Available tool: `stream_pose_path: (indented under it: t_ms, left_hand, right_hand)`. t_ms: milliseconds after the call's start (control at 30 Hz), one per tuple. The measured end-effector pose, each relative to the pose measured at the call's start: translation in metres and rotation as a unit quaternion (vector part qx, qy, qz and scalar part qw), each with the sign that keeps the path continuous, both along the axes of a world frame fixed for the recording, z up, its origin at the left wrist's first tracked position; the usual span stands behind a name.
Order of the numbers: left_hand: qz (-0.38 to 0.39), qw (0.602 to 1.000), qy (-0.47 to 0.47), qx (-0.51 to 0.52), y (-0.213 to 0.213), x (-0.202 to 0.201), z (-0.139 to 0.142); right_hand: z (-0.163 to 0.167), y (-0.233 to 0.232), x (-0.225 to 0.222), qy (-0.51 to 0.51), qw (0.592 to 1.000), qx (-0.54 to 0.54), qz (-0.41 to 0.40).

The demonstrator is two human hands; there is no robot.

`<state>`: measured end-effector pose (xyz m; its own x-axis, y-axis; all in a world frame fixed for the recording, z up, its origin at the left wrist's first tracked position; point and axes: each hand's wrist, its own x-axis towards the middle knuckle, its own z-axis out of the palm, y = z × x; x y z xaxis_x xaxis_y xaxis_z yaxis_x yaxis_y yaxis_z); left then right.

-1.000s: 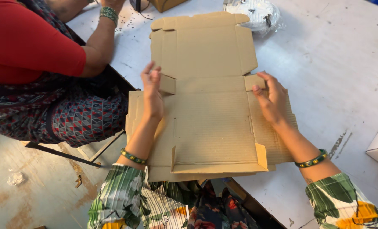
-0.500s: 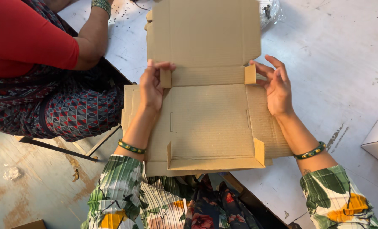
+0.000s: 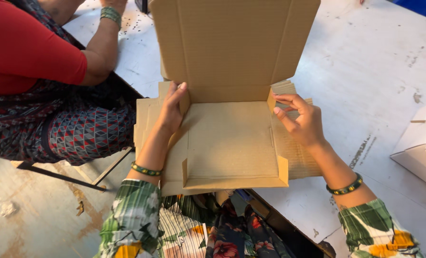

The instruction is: The person folds flat cardboard boxes into shape, places a plastic-wrapped circular item and a small white box inside, then closes the lid. The process is repeated for multiple boxes.

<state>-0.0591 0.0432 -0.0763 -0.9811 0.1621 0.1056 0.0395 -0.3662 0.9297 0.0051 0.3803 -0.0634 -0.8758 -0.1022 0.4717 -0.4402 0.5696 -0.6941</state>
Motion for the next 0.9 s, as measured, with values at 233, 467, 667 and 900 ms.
stream_pose_path:
  t_ms: [233,467,667,900]
  left_hand:
    - [0.009,1.0,-0.002,-0.002,-0.013,0.017,-0.023]
    - [0.031,0.999,-0.004,-0.014,-0.015,0.015,-0.035]
    - [0.022,0.995,0.02,0.094,-0.017,0.017,-0.029]
    - [0.039,0.997,0.066,-0.002,-0.016,0.016,-0.034]
  right_hand:
    - [-0.013,0.055,0.086,-0.015,0.98,0.113,-0.163]
    - [-0.053,0.038,0.165,-0.197,0.912,-0.319,-0.165]
    - [-0.009,0.013,0.16,-0.099,0.945,-0.292,-0.108]
    - [0.024,-0.026,0.155,-0.016,0.991,0.115,0.064]
